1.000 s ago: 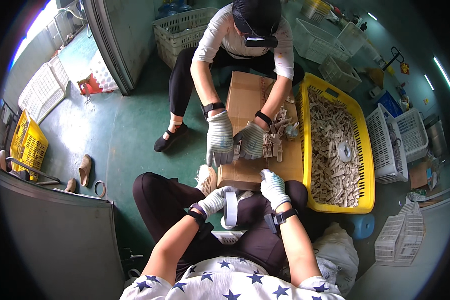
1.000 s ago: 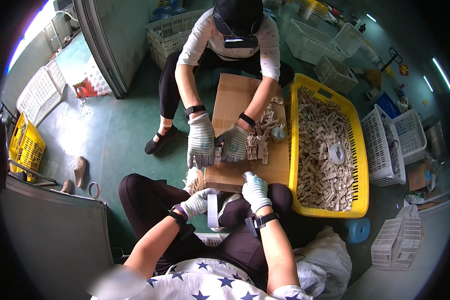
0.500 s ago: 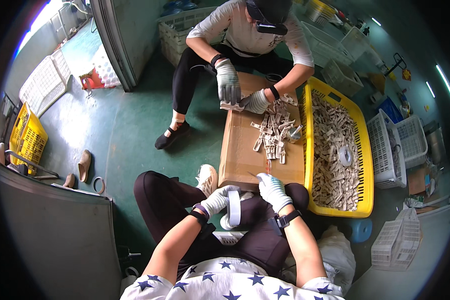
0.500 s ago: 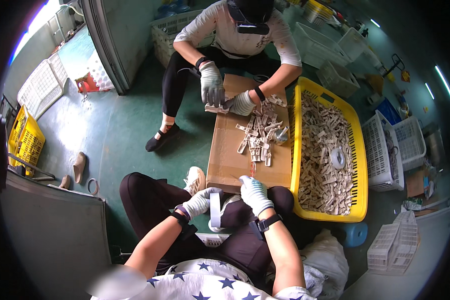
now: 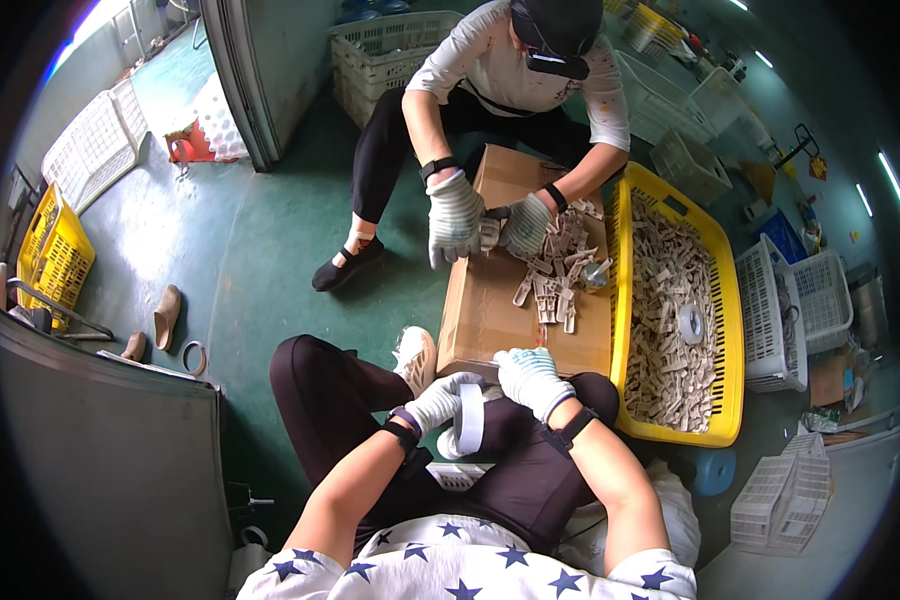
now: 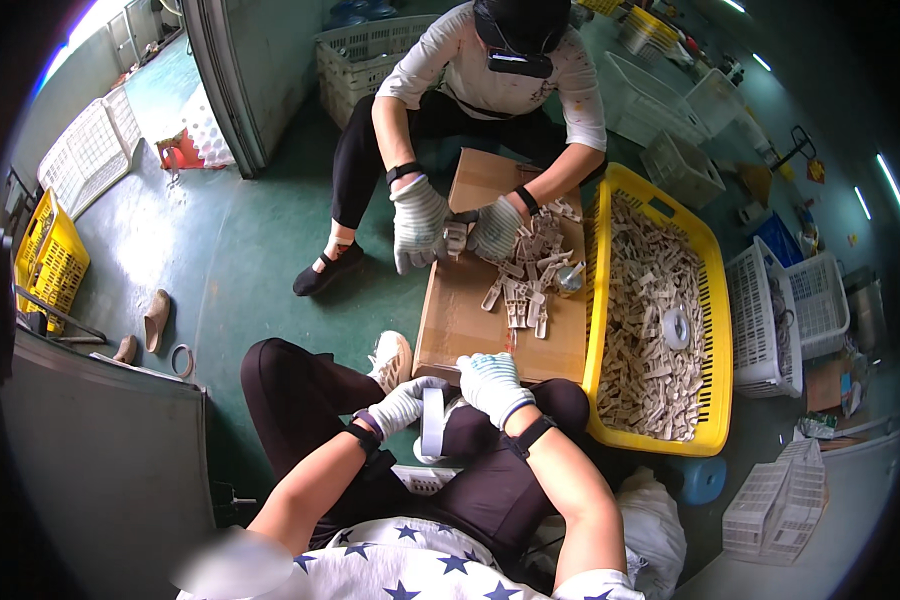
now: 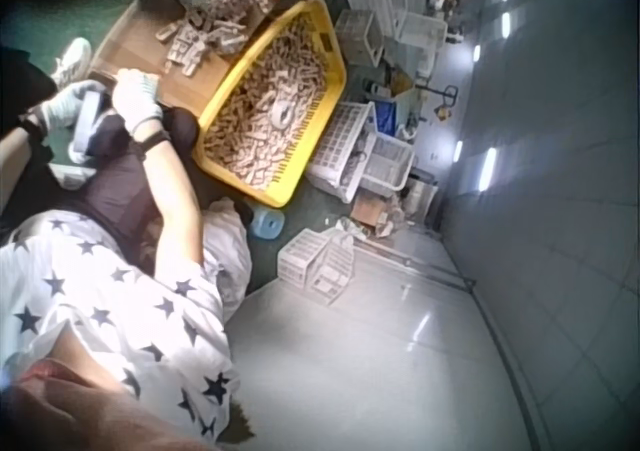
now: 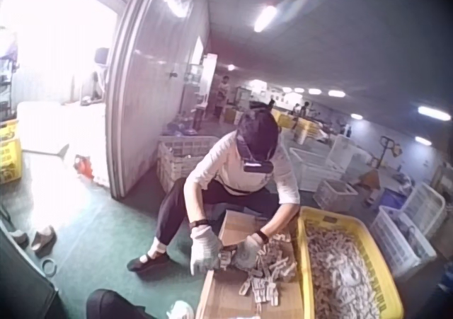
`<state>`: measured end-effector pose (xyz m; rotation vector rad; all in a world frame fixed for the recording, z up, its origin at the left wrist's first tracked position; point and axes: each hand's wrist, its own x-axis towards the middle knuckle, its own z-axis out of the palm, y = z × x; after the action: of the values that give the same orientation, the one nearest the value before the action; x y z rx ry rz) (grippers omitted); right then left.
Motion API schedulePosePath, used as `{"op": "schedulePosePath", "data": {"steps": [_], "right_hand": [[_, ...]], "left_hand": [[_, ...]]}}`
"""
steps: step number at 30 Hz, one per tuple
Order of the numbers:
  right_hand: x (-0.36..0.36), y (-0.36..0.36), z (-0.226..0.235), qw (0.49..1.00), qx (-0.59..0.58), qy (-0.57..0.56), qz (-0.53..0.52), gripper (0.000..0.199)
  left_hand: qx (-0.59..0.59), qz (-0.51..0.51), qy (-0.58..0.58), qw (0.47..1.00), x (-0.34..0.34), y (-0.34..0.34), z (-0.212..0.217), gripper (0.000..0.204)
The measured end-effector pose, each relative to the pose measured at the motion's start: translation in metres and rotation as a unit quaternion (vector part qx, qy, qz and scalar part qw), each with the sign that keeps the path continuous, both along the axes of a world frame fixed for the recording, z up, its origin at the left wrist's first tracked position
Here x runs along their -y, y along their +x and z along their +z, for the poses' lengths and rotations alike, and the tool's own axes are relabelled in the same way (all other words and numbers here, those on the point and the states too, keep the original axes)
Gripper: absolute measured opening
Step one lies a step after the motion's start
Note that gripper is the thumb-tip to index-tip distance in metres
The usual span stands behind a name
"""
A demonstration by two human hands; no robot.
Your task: Assembling small plastic white clips onto a board or jig in a factory setting.
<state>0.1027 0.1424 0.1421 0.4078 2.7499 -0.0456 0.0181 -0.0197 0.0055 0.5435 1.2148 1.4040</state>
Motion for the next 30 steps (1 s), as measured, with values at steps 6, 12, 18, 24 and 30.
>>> {"op": "schedulePosePath", "data": {"steps": [6, 12, 18, 24, 30], "right_hand": [[0.007, -0.012, 0.000, 0.999, 0.005, 0.016, 0.033, 0.023], [0.011, -0.026, 0.010, 0.997, 0.066, -0.007, 0.025, 0.021], [0.004, -0.012, -0.007, 0.999, 0.020, -0.025, 0.023, 0.023], [0.004, -0.005, -0.009, 1.000, 0.007, -0.006, 0.013, 0.021], [-0.003, 0.000, -0.010, 0.997, -0.019, 0.013, 0.070, 0.020]], "left_hand": [[-0.023, -0.001, 0.002, 1.000, -0.001, -0.002, -0.008, 0.038], [0.026, 0.000, 0.010, 1.000, 0.000, -0.002, 0.006, 0.038], [0.009, 0.005, 0.002, 1.000, 0.002, -0.001, 0.002, 0.038], [0.028, 0.006, 0.012, 1.000, 0.001, -0.002, -0.002, 0.038], [0.070, 0.022, 0.015, 0.997, 0.002, 0.001, 0.018, 0.036]]}}
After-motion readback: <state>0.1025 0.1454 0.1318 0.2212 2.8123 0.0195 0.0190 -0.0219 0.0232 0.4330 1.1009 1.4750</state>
